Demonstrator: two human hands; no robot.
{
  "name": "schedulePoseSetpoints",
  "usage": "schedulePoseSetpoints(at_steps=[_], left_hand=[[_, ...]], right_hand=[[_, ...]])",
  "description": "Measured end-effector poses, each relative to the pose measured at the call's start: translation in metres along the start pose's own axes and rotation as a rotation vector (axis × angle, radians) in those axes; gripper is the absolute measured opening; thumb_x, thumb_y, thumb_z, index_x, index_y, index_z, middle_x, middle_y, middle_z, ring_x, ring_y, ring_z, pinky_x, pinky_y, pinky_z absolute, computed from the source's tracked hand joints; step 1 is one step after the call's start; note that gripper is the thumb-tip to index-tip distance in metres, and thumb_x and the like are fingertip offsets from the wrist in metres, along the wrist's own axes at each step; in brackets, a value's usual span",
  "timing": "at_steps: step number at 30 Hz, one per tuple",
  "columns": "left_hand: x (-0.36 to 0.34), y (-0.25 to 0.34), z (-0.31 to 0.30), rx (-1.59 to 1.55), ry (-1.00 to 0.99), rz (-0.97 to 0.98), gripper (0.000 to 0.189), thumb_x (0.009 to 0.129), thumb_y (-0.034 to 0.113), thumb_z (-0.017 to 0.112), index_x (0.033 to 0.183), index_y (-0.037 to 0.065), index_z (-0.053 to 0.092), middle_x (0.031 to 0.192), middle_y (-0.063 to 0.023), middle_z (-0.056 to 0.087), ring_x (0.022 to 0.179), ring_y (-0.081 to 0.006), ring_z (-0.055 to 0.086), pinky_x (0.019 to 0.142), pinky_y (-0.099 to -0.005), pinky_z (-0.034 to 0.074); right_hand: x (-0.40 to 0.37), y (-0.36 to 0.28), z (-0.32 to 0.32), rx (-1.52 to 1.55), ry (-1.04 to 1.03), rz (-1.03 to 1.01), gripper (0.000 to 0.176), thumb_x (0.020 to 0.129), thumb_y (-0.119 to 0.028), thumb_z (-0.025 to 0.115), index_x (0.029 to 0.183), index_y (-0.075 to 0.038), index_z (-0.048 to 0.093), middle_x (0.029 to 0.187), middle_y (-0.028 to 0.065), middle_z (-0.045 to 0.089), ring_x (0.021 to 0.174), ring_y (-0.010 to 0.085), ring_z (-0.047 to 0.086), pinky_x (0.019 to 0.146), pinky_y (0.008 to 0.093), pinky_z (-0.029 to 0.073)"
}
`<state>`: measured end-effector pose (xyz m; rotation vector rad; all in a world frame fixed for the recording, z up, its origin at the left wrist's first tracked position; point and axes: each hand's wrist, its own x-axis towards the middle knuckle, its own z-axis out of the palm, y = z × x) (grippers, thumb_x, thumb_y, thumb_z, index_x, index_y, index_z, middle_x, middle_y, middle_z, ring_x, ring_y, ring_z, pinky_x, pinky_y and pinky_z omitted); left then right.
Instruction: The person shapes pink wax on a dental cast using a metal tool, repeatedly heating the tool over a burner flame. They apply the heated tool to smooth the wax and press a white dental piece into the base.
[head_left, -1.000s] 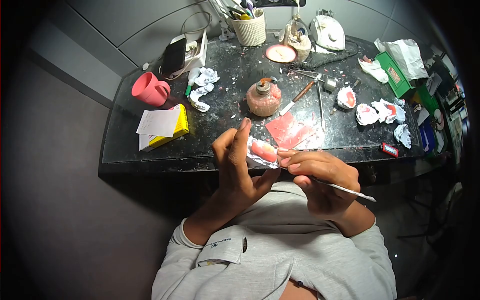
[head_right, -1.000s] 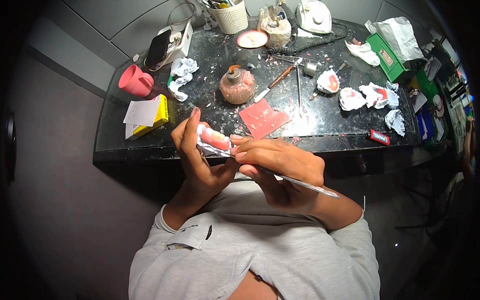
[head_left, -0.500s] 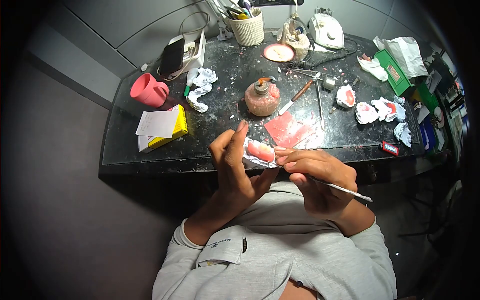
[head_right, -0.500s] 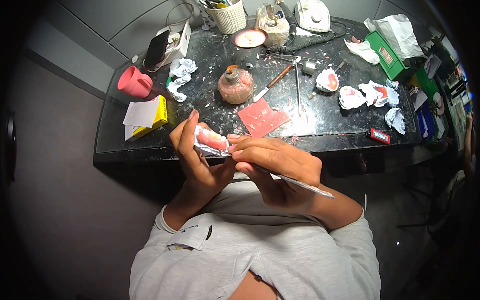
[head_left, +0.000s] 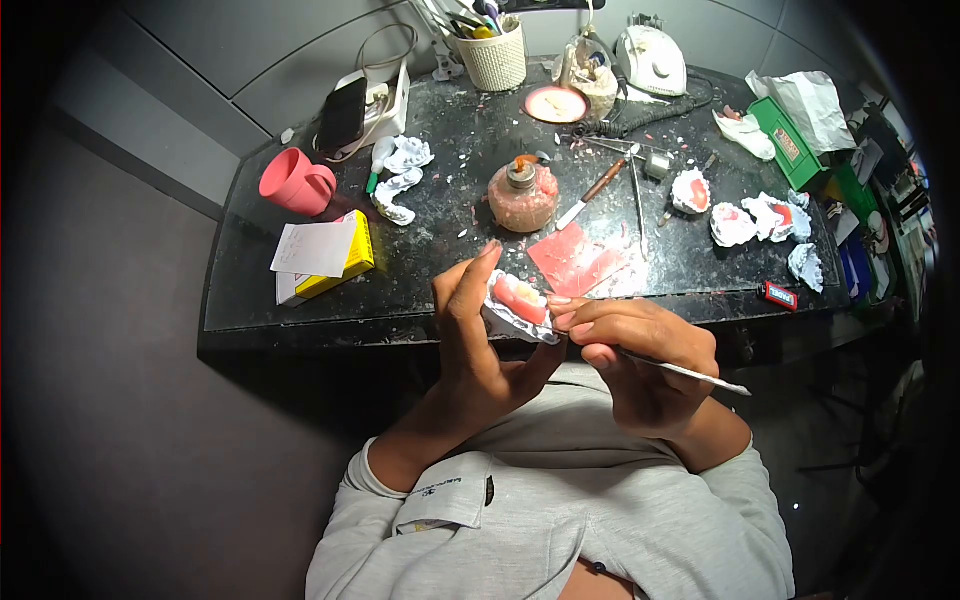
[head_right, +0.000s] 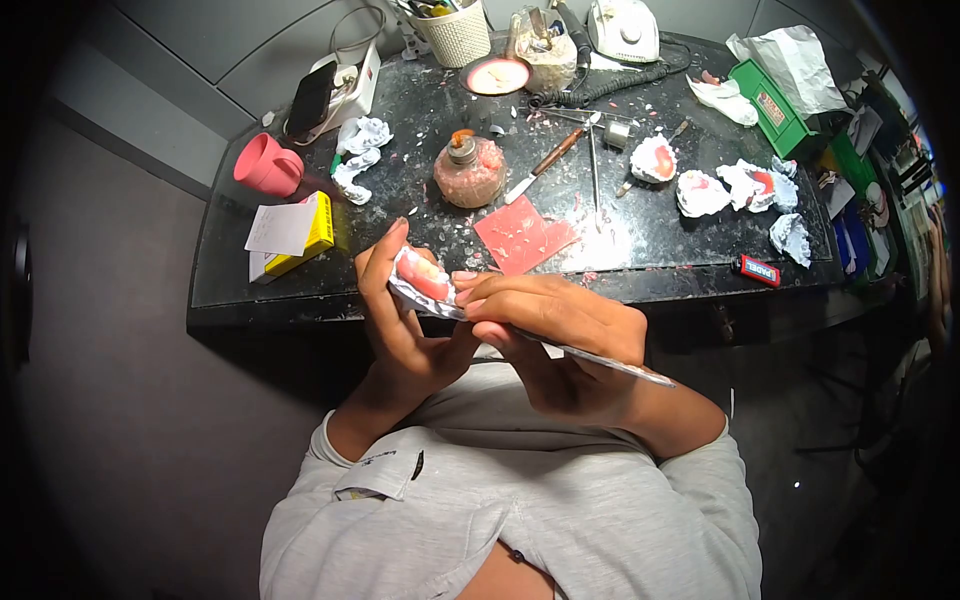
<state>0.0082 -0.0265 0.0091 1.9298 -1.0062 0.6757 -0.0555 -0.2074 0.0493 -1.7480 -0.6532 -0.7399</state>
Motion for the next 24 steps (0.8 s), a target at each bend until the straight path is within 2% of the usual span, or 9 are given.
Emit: schedulePoseSetpoints(at_steps=[1,3,13,19,21,24], left_hand=[[0.0,0.002,0.0,0.0,0.0,0.0,0.093,0.081,0.035,0.082,0.143,-0.008,0.028,0.119,-0.0146,0.041,0.096,-0.0182,0.05,0.083,-0.0296,0.045],[0.0,0.006,0.001,-0.097,0.026,-0.056,0.083,0.08,0.025,0.082,0.139,-0.011,0.035,0.126,-0.0248,0.047,0.107,-0.0337,0.051,0.089,-0.0415,0.045],[0.001,0.008,0.0,-0.236,-0.025,-0.124,0.079,0.08,0.016,0.079,0.139,-0.01,0.034,0.12,-0.023,0.047,0.105,-0.0311,0.052,0.087,-0.0386,0.046],[0.003,0.008,-0.004,-0.341,-0.091,-0.171,0.083,0.079,0.019,0.081,0.141,-0.009,0.033,0.115,-0.0201,0.049,0.1,-0.0279,0.053,0.087,-0.0372,0.046],[0.003,0.009,-0.006,-0.396,-0.157,-0.236,0.084,0.08,0.023,0.08,0.142,-0.009,0.033,0.118,-0.0211,0.05,0.102,-0.0282,0.055,0.089,-0.0381,0.046],[0.004,0.005,-0.009,-0.377,-0.207,-0.207,0.085,0.081,0.027,0.078,0.143,-0.009,0.032,0.124,-0.0233,0.049,0.11,-0.0307,0.055,0.095,-0.0398,0.045]], right_hand=[[0.0,0.0,0.0,0.002,0.002,0.01,0.017,0.085,0.006,0.07,0.102,0.005,0.067,0.096,0.015,0.072,0.094,0.0289,0.072,0.082,0.0359,0.059],[-0.001,0.0,0.0,0.004,0.003,0.021,0.017,0.085,0.006,0.07,0.102,0.004,0.068,0.096,0.0147,0.072,0.093,0.0287,0.072,0.082,0.0359,0.058],[0.001,0.0,-0.001,0.047,0.02,0.04,0.014,0.086,0.006,0.069,0.1,0.006,0.068,0.094,0.0162,0.072,0.092,0.0291,0.073,0.081,0.0363,0.058],[0.001,-0.001,-0.003,0.057,0.03,0.071,0.012,0.086,0.006,0.069,0.098,0.006,0.068,0.093,0.0169,0.073,0.09,0.0289,0.073,0.079,0.0356,0.058],[0.001,-0.001,-0.003,0.06,0.031,0.078,0.011,0.086,0.005,0.069,0.097,0.006,0.069,0.092,0.0169,0.073,0.089,0.0287,0.073,0.078,0.0352,0.058],[0.0,0.001,-0.004,0.03,0.032,0.061,0.011,0.087,0.004,0.069,0.097,0.007,0.068,0.091,0.0168,0.073,0.087,0.0287,0.073,0.077,0.0345,0.058]])
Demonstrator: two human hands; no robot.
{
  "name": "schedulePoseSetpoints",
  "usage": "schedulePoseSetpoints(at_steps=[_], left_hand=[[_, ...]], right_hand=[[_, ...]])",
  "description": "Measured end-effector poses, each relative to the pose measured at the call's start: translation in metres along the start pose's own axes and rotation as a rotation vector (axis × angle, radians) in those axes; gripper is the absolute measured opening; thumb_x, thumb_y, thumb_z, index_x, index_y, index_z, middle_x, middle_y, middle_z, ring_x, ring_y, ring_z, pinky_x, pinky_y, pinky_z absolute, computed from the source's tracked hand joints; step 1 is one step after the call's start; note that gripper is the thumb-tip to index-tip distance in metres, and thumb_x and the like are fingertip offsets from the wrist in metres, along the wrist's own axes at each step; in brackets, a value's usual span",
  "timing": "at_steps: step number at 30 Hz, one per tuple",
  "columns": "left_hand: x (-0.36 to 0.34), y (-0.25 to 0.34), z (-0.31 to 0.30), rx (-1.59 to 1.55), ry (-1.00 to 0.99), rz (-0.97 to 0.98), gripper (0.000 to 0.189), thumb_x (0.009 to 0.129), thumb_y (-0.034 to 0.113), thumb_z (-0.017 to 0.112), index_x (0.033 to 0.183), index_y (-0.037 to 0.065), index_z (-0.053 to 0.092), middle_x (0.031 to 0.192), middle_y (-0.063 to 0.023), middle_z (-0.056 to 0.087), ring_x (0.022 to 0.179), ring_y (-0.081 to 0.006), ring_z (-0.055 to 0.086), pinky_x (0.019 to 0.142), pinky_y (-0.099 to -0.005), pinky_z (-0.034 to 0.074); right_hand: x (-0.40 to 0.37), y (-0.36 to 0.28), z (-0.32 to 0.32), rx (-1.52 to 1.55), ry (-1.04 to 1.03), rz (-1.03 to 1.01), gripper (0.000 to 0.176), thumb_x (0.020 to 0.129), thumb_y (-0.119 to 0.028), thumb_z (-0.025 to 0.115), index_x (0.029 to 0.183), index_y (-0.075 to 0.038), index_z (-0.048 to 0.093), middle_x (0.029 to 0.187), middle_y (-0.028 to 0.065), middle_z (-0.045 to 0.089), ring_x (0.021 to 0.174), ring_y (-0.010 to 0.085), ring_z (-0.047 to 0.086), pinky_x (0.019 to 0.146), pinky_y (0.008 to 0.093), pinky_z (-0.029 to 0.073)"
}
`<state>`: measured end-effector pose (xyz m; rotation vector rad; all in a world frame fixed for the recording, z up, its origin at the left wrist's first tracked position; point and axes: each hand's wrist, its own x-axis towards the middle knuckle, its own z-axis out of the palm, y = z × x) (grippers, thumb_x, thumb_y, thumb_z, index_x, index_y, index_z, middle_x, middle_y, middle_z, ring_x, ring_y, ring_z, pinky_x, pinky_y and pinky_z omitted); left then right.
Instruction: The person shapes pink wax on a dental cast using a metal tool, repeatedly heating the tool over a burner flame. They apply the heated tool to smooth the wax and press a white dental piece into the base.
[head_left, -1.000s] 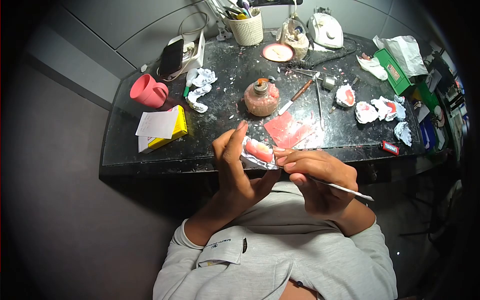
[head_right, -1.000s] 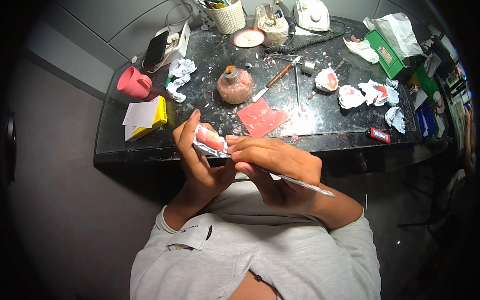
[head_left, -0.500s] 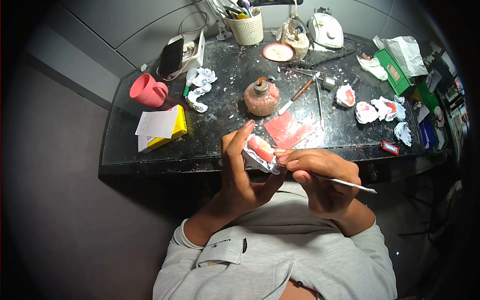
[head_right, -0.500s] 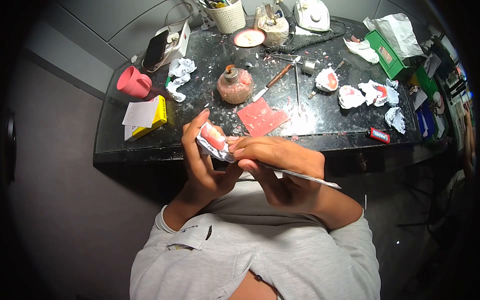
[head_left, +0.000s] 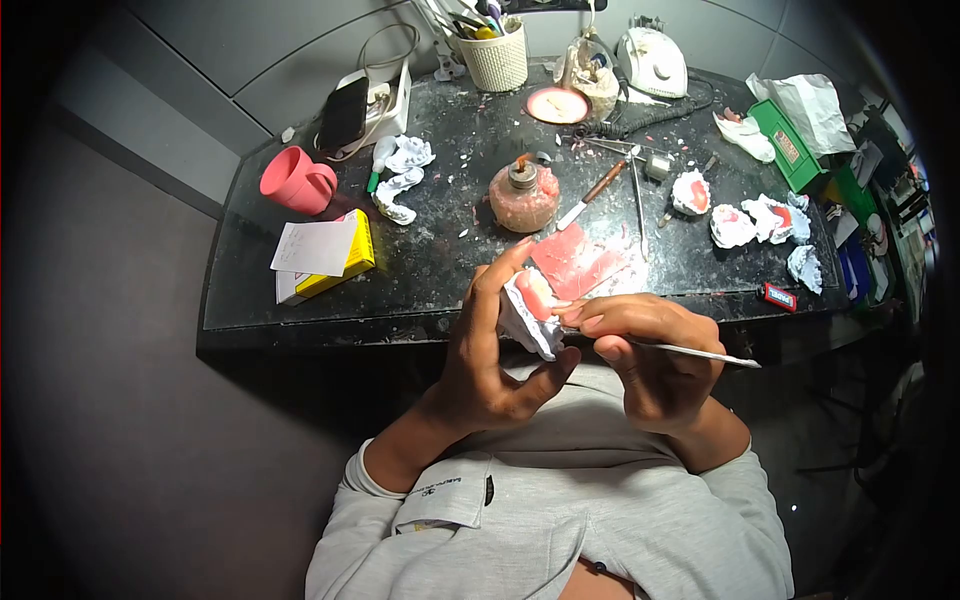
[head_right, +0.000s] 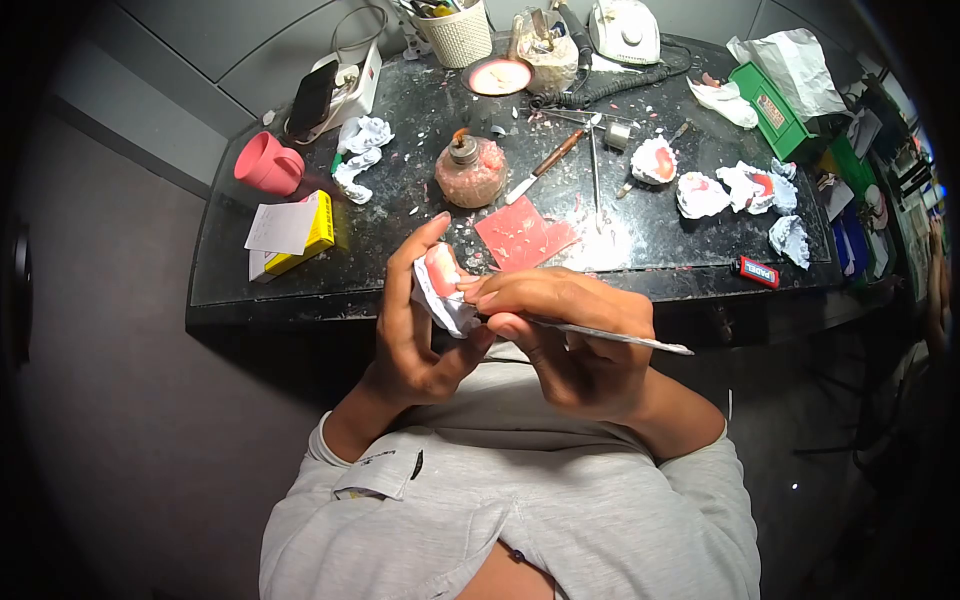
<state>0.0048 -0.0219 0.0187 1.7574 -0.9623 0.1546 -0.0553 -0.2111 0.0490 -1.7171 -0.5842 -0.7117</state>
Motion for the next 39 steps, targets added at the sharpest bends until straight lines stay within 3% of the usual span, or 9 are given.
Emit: schedulePoseSetpoints(at_steps=[6,19,21,24,39], left_hand=[[0.0,0.003,-0.003,-0.19,-0.066,-0.092,0.086,0.081,0.026,0.076,0.144,-0.01,0.03,0.132,-0.0269,0.048,0.121,-0.0337,0.053,0.103,-0.0416,0.042],[0.001,0.002,-0.007,-0.352,-0.085,-0.194,0.085,0.08,0.023,0.073,0.145,-0.011,0.031,0.131,-0.0281,0.052,0.12,-0.0323,0.057,0.102,-0.0385,0.044],[0.004,-0.002,-0.009,-0.251,-0.089,-0.062,0.085,0.079,0.022,0.073,0.145,-0.011,0.032,0.129,-0.0279,0.054,0.116,-0.0307,0.059,0.097,-0.037,0.047],[0.004,-0.003,-0.009,-0.309,-0.106,-0.035,0.085,0.078,0.023,0.074,0.145,-0.011,0.033,0.129,-0.028,0.054,0.112,-0.0289,0.06,0.094,-0.0362,0.049],[0.0,-0.002,-0.005,-0.084,-0.037,-0.068,0.086,0.077,0.027,0.077,0.142,-0.012,0.036,0.119,-0.0277,0.058,0.099,-0.0288,0.065,0.079,-0.0343,0.054]], right_hand=[[-0.001,0.003,0.001,0.035,0.023,-0.025,0.01,0.088,0.003,0.068,0.097,0.007,0.066,0.091,0.0168,0.073,0.085,0.029,0.073,0.075,0.034,0.058],[-0.003,0.004,-0.001,0.064,0.053,-0.004,0.008,0.089,0.003,0.066,0.097,0.006,0.066,0.092,0.0173,0.073,0.088,0.0303,0.073,0.078,0.0356,0.058],[0.0,0.005,-0.002,0.052,0.057,-0.019,0.008,0.089,0.004,0.066,0.096,0.006,0.066,0.092,0.0174,0.073,0.089,0.0309,0.073,0.079,0.0364,0.058],[0.003,0.006,0.0,0.092,0.068,-0.07,0.007,0.089,0.004,0.065,0.096,0.007,0.066,0.091,0.0173,0.072,0.091,0.0319,0.073,0.08,0.0378,0.058],[0.0,0.01,0.005,0.019,0.013,-0.086,0.009,0.089,0.006,0.065,0.098,0.008,0.065,0.092,0.0173,0.071,0.094,0.0347,0.072,0.082,0.0388,0.058]])
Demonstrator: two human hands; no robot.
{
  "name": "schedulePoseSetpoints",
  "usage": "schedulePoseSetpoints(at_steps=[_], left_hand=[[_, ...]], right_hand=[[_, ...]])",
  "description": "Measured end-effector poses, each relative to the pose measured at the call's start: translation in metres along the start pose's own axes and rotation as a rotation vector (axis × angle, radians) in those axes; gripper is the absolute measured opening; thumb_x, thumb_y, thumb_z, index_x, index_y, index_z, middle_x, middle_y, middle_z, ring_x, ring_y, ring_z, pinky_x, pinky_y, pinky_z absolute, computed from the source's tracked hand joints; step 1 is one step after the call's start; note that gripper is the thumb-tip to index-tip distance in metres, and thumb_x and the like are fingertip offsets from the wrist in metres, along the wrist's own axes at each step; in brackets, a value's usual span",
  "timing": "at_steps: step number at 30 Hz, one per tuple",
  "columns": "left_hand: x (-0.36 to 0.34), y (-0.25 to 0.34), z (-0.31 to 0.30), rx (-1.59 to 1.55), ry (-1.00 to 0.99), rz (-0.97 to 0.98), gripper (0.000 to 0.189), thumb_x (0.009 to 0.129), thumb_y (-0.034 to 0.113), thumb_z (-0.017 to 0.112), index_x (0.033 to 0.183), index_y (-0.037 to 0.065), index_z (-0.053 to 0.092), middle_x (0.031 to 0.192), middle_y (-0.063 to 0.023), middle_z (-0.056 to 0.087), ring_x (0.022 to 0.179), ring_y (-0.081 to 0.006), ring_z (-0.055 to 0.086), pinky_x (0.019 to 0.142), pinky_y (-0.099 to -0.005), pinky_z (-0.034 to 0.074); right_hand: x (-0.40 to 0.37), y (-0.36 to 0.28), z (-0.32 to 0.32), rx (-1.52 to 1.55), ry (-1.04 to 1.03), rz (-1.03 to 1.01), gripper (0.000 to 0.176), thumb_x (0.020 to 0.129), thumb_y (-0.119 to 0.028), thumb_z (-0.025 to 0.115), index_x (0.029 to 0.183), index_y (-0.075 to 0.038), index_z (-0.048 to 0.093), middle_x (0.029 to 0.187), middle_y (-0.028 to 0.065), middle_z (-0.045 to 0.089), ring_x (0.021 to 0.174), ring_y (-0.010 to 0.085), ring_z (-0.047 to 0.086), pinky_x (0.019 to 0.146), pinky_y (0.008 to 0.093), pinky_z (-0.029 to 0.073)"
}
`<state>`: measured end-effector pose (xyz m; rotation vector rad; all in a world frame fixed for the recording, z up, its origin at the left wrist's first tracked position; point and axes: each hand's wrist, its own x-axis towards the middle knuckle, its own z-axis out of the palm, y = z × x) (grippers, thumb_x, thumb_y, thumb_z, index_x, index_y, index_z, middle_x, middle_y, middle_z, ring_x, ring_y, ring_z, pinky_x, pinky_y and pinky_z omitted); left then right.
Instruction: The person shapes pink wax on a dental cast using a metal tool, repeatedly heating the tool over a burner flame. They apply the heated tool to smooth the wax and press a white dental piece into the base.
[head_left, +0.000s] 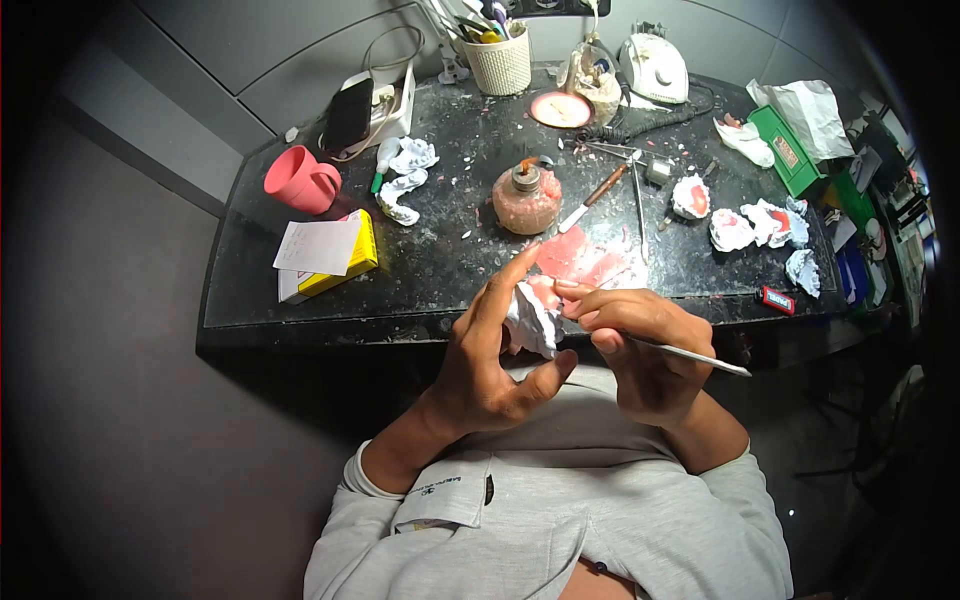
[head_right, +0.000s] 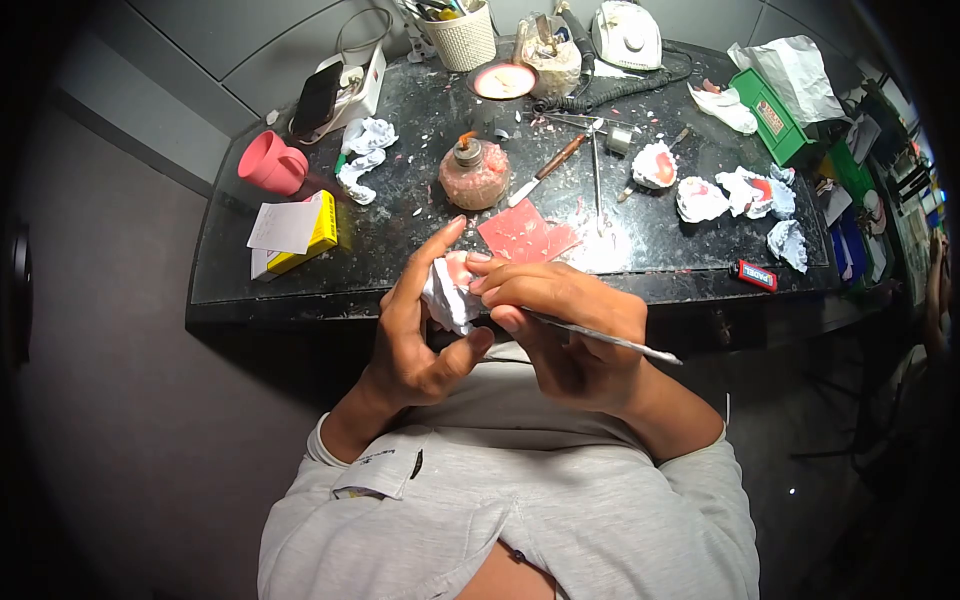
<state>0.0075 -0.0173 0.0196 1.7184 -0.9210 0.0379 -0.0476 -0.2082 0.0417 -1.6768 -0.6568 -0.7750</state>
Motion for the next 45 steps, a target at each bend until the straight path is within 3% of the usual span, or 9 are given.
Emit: schedulePoseSetpoints(at_steps=[10,15,17,21,25,30,35,41,45], left_hand=[[0.0,-0.003,0.004,-0.06,-0.022,-0.013,0.089,0.078,0.025,0.075,0.146,-0.011,0.031,0.118,-0.0274,0.058,0.096,-0.0285,0.065,0.077,-0.0344,0.054],[-0.004,0.0,0.001,-0.556,-0.109,-0.193,0.087,0.075,0.016,0.063,0.146,-0.001,0.016,0.119,-0.0201,0.048,0.104,-0.0227,0.05,0.093,-0.0374,0.043],[-0.005,-0.003,0.001,-0.697,-0.153,-0.2,0.085,0.073,0.018,0.062,0.144,0.002,0.018,0.117,-0.0188,0.046,0.104,-0.0216,0.047,0.093,-0.0374,0.041],[-0.006,-0.003,0.003,-0.903,-0.181,-0.185,0.081,0.068,0.027,0.065,0.137,0.009,0.025,0.112,-0.0172,0.046,0.1,-0.0216,0.047,0.086,-0.0371,0.041],[-0.005,0.003,0.003,-0.955,-0.166,-0.184,0.079,0.07,0.032,0.068,0.135,0.01,0.028,0.109,-0.0201,0.05,0.092,-0.0256,0.053,0.082,-0.0379,0.042],[-0.006,0.004,0.003,-1.06,-0.172,-0.215,0.077,0.076,0.038,0.066,0.137,0.009,0.029,0.106,-0.0264,0.051,0.086,-0.0297,0.055,0.078,-0.0404,0.045],[-0.003,0.002,0.0,-1.194,-0.252,-0.125,0.071,0.094,0.049,0.044,0.147,0.004,0.027,0.104,-0.0331,0.053,0.082,-0.0314,0.059,0.073,-0.0403,0.05],[-0.004,-0.005,0.0,-1.175,-0.334,-0.158,0.091,0.096,0.072,0.008,0.155,0.004,0.019,0.108,-0.0407,0.053,0.072,-0.0335,0.063,0.07,-0.0383,0.053],[-0.003,-0.005,0.002,-1.168,-0.33,-0.163,0.093,0.095,0.073,0.006,0.155,0.003,0.021,0.105,-0.0411,0.056,0.068,-0.0324,0.064,0.068,-0.0368,0.053]], right_hand=[[-0.008,0.007,0.0,0.36,0.083,0.206,0.008,0.094,0.002,0.06,0.096,0.009,0.065,0.09,0.019,0.071,0.093,0.0312,0.071,0.091,0.0478,0.056],[-0.008,0.013,-0.009,0.554,0.251,0.303,0.017,0.099,-0.01,0.059,0.1,0.007,0.064,0.085,0.0174,0.069,0.089,0.0268,0.07,0.097,0.0555,0.052],[-0.006,0.019,-0.012,0.539,0.282,0.119,0.025,0.1,-0.02,0.06,0.098,0.004,0.059,0.081,0.0155,0.067,0.082,0.0259,0.07,0.093,0.0577,0.054],[-0.012,0.015,-0.027,0.512,0.25,0.172,0.034,0.1,-0.034,0.056,0.093,-0.002,0.048,0.074,0.0135,0.065,0.071,0.0261,0.07,0.076,0.057,0.06],[-0.011,0.009,-0.028,0.574,0.182,0.125,0.032,0.105,-0.032,0.043,0.097,-0.001,0.041,0.066,0.0178,0.06,0.066,0.0296,0.071,0.07,0.0553,0.061],[-0.022,0.005,-0.036,0.638,0.187,0.221,0.032,0.103,-0.029,0.048,0.096,0.001,0.043,0.07,0.0183,0.063,0.069,0.0316,0.072,0.062,0.0473,0.062],[-0.016,0.017,-0.021,0.456,0.295,0.069,0.037,0.098,-0.025,0.063,0.094,0.01,0.054,0.073,0.0189,0.066,0.061,0.0289,0.072,0.048,0.0327,0.059],[-0.018,0.004,-0.026,0.547,0.242,0.234,0.028,0.094,-0.015,0.067,0.094,0.013,0.06,0.071,0.0187,0.066,0.071,0.0313,0.073,0.056,0.038,0.062],[-0.017,0.007,-0.021,0.333,0.254,0.185,0.032,0.096,-0.022,0.065,0.094,0.008,0.054,0.074,0.0183,0.065,0.061,0.0283,0.071,0.056,0.0418,0.063]])
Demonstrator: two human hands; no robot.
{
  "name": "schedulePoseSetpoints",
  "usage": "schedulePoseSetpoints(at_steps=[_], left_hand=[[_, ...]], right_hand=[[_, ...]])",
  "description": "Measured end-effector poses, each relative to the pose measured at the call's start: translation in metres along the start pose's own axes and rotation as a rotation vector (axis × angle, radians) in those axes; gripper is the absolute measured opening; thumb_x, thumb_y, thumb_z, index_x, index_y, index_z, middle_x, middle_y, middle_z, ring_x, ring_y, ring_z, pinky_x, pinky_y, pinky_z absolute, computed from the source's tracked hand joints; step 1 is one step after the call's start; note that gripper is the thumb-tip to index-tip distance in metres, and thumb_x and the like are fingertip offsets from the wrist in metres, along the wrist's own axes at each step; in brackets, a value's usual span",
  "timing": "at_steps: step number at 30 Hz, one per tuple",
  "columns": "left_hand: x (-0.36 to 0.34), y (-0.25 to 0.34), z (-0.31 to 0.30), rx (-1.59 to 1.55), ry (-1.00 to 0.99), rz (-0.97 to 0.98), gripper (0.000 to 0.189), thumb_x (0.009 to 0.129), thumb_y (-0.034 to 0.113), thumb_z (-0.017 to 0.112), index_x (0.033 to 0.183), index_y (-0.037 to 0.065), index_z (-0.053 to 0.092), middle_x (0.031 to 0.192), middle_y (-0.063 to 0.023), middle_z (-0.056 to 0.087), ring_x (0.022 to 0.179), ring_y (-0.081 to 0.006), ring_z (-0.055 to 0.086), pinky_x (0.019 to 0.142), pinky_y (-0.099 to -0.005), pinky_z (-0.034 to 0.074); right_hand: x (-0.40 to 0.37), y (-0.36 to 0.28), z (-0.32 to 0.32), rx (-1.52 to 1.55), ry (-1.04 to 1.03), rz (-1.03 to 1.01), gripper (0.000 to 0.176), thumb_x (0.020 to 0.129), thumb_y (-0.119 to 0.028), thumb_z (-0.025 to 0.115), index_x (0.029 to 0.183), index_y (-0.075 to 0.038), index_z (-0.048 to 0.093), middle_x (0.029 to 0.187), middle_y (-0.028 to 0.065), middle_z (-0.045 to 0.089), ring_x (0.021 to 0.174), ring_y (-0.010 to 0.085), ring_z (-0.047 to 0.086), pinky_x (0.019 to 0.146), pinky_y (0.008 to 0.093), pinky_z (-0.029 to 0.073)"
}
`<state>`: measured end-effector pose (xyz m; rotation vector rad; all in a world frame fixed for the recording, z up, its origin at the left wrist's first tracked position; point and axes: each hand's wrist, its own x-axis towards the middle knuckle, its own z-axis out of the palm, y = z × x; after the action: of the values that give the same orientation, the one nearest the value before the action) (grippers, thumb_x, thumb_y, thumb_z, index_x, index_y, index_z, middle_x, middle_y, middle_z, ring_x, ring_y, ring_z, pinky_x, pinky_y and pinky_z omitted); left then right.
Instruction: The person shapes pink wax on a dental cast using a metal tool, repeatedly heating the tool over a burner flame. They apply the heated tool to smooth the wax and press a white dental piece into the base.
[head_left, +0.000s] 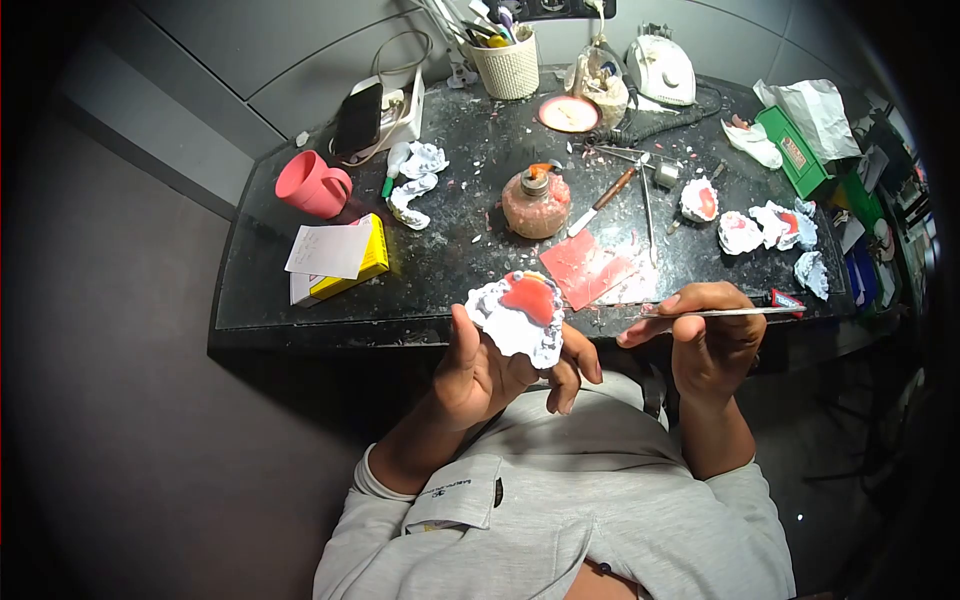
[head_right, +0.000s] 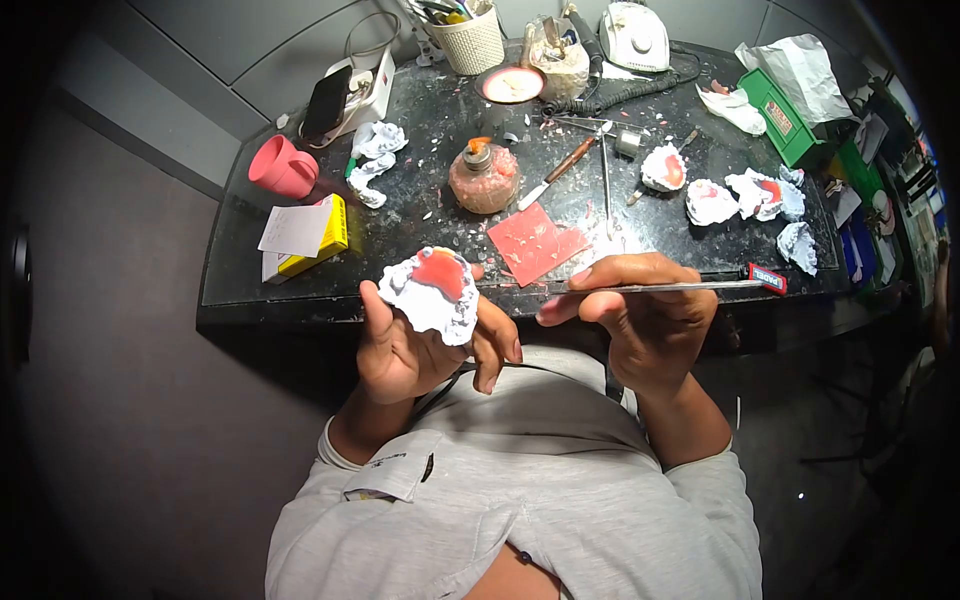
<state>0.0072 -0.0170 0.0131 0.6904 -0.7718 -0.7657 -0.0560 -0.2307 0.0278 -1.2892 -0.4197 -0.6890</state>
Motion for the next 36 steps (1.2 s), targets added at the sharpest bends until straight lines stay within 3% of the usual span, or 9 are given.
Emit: schedulePoseSetpoints(at_steps=[6,8,11,14,20,24,26,29,36], left_hand=[[0.002,0.0,0.001,0.04,0.043,-0.019,0.091,0.096,0.07,0.004,0.152,0.001,0.024,0.099,-0.0412,0.059,0.061,-0.0315,0.065,0.056,-0.0328,0.051],[0.001,0.0,-0.001,-0.037,0.105,-0.039,0.09,0.098,0.068,0.004,0.148,-0.003,0.028,0.095,-0.0414,0.06,0.055,-0.0313,0.064,0.05,-0.0322,0.051],[0.003,0.004,0.001,-0.103,0.173,-0.065,0.09,0.099,0.066,0.004,0.142,-0.007,0.034,0.091,-0.0412,0.06,0.048,-0.0312,0.061,0.047,-0.0325,0.05],[0.003,0.006,0.0,-0.254,0.212,-0.096,0.09,0.1,0.064,0.004,0.139,-0.009,0.038,0.089,-0.0408,0.06,0.045,-0.0315,0.059,0.046,-0.0324,0.049],[0.003,0.009,-0.007,-0.334,0.213,-0.154,0.087,0.098,0.069,0.009,0.126,-0.005,0.046,0.091,-0.0387,0.061,0.052,-0.0316,0.063,0.041,-0.0325,0.048],[0.004,0.009,-0.006,-0.335,0.224,-0.15,0.086,0.099,0.068,0.009,0.126,-0.004,0.047,0.092,-0.0395,0.061,0.052,-0.0317,0.063,0.041,-0.0323,0.048],[0.003,0.009,-0.005,-0.31,0.24,-0.128,0.088,0.101,0.062,0.005,0.137,-0.01,0.042,0.091,-0.0419,0.059,0.046,-0.0333,0.059,0.048,-0.033,0.049],[0.003,0.008,-0.005,-0.326,0.217,-0.123,0.088,0.101,0.063,0.005,0.137,-0.009,0.041,0.093,-0.0424,0.059,0.048,-0.0335,0.06,0.049,-0.0329,0.049],[0.004,0.005,-0.009,-0.284,0.171,-0.08,0.083,0.102,0.062,0.013,0.131,-0.008,0.045,0.099,-0.0435,0.058,0.052,-0.0337,0.062,0.052,-0.034,0.052]], right_hand=[[0.0,-0.002,0.0,-0.03,0.028,0.022,0.027,0.097,-0.017,0.064,0.096,0.009,0.056,0.075,0.0174,0.065,0.065,0.0279,0.072,0.059,0.0441,0.064],[-0.001,-0.001,-0.002,0.122,0.029,0.023,0.015,0.093,0.002,0.064,0.097,0.016,0.059,0.089,0.0219,0.066,0.075,0.0331,0.073,0.07,0.0437,0.065],[0.0,0.0,-0.002,0.106,0.026,0.018,0.012,0.092,0.006,0.063,0.097,0.016,0.059,0.089,0.0221,0.066,0.077,0.032,0.073,0.07,0.0434,0.065],[0.0,-0.002,0.001,-0.038,0.033,0.027,0.016,0.097,-0.005,0.061,0.096,0.011,0.058,0.086,0.0186,0.065,0.072,0.0307,0.072,0.061,0.0449,0.065],[0.001,-0.001,0.002,-0.042,0.044,0.038,0.011,0.094,0.001,0.061,0.097,0.011,0.059,0.085,0.0187,0.065,0.072,0.0305,0.072,0.063,0.0448,0.065],[0.002,-0.001,0.001,-0.05,0.043,0.025,0.009,0.094,0.002,0.061,0.097,0.01,0.059,0.084,0.0188,0.066,0.072,0.0301,0.072,0.064,0.0441,0.065],[0.001,-0.001,-0.002,0.045,0.024,0.029,0.008,0.091,0.014,0.059,0.098,0.017,0.059,0.091,0.0234,0.067,0.081,0.0284,0.072,0.073,0.0409,0.065],[0.002,-0.001,0.002,-0.065,0.053,0.017,0.008,0.095,0.002,0.059,0.099,0.009,0.059,0.084,0.0192,0.066,0.072,0.0292,0.073,0.064,0.0419,0.064],[0.002,-0.002,-0.003,0.033,0.062,0.046,0.01,0.093,0.01,0.059,0.101,0.014,0.059,0.091,0.0224,0.067,0.081,0.0282,0.072,0.073,0.0398,0.065]])
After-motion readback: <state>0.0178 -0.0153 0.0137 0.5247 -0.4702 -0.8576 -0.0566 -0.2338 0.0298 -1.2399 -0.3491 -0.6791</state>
